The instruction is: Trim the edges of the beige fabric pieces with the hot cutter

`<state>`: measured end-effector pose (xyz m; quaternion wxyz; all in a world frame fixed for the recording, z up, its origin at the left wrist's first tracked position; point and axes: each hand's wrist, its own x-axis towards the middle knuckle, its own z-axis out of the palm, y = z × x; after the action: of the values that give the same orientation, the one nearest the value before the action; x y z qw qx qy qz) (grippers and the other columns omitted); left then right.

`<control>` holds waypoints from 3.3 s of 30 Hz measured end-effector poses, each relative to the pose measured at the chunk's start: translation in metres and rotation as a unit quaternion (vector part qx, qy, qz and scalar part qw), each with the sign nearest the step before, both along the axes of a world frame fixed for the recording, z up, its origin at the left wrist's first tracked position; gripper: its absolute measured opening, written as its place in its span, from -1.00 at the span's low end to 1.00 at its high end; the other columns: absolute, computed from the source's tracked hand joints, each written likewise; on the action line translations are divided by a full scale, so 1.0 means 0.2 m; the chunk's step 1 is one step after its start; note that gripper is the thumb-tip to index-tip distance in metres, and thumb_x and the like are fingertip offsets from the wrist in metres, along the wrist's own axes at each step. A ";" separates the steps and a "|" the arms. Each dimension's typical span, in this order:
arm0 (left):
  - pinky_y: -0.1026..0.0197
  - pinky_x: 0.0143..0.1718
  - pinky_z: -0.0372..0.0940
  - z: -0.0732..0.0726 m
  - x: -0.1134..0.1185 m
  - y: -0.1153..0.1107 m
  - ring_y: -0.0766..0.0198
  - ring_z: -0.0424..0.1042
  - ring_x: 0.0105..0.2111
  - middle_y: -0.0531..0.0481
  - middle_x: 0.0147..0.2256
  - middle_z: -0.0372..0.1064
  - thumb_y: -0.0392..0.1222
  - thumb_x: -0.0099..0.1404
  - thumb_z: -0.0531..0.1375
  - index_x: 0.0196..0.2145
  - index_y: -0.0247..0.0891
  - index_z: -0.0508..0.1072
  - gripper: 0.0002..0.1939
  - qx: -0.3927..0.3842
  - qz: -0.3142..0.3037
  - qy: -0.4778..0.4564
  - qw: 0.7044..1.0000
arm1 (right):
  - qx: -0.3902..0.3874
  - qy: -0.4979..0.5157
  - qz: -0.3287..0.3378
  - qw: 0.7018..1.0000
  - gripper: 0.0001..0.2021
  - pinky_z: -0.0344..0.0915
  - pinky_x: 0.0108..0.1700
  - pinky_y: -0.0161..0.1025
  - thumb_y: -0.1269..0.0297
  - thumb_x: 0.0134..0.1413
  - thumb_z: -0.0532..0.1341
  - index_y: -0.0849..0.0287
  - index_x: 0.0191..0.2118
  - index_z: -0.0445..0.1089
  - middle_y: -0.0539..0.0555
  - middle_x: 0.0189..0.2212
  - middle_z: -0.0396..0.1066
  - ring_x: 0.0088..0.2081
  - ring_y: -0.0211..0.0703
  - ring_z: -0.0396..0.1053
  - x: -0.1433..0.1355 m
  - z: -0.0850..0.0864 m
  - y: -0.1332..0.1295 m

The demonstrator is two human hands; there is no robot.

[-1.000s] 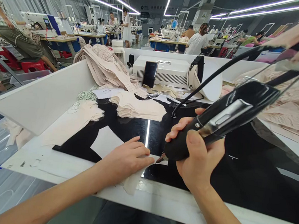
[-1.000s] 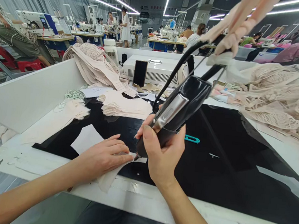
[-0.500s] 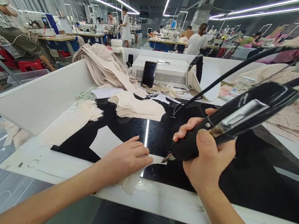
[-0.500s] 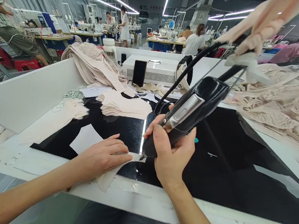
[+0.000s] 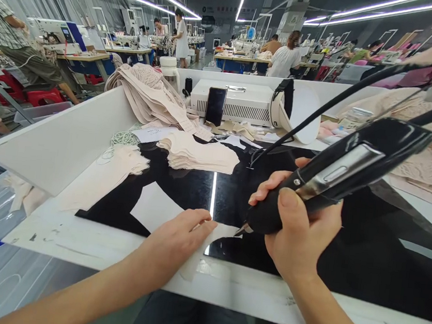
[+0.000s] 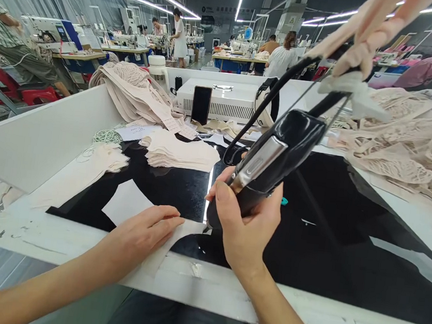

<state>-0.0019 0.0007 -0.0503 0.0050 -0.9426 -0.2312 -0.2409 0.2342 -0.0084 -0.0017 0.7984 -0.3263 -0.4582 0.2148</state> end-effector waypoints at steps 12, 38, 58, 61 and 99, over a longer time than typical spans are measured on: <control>0.06 0.09 0.69 0.01 0.03 0.10 0.07 0.70 0.05 -0.09 0.10 0.64 -0.59 0.62 0.13 0.12 -0.16 0.49 -0.63 -0.100 0.043 0.058 0.992 | -0.024 0.017 -0.039 0.999 -0.48 0.57 -0.42 -0.19 -0.03 0.30 0.72 -0.03 0.19 0.58 -0.11 -0.28 0.68 -0.45 -0.18 0.59 -0.07 0.01 -0.10; 0.11 0.15 0.63 0.03 -0.01 0.11 0.07 0.71 0.12 -0.12 0.17 0.64 -0.53 0.66 0.21 0.27 -0.14 0.52 -0.60 -0.067 0.000 0.114 0.991 | -0.030 0.034 -0.033 0.998 -0.44 0.64 -0.36 -0.20 -0.03 0.27 0.74 -0.04 0.21 0.59 -0.10 -0.28 0.68 -0.43 -0.19 0.59 -0.14 0.02 -0.15; -0.28 0.41 0.58 0.07 -0.02 0.00 -0.33 0.67 0.34 -0.47 0.30 0.61 0.48 0.68 0.33 0.47 -0.17 0.54 -0.24 0.030 -0.053 0.135 0.989 | -0.036 0.048 -0.046 0.997 -0.46 0.59 -0.42 -0.12 -0.04 0.21 0.75 -0.08 0.15 0.60 -0.06 -0.31 0.67 -0.47 -0.13 0.56 -0.17 0.02 -0.17; -0.30 0.43 0.56 0.07 -0.01 -0.02 -0.35 0.66 0.37 -0.49 0.35 0.59 0.49 0.63 0.40 0.50 -0.13 0.55 -0.20 0.028 -0.045 0.146 0.988 | -0.041 0.049 -0.050 0.997 -0.42 0.55 -0.43 -0.13 -0.05 0.18 0.78 -0.06 0.16 0.60 -0.06 -0.32 0.68 -0.48 -0.12 0.56 -0.16 0.03 -0.18; -0.31 0.48 0.56 0.06 0.00 -0.05 -0.44 0.60 0.49 -0.62 0.44 0.55 0.46 0.60 0.44 0.50 -0.20 0.60 -0.17 0.001 -0.053 0.123 0.991 | 0.003 0.077 -0.030 0.997 -0.58 0.55 -0.49 -0.24 0.16 0.15 0.64 -0.01 0.03 0.52 -0.19 -0.37 0.60 -0.52 -0.23 0.51 -0.13 0.07 0.05</control>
<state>-0.0022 -0.0089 -0.0385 0.0221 -0.9760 -0.1786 -0.1229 0.2076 0.0025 0.0124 0.8382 -0.3197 -0.3865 0.2141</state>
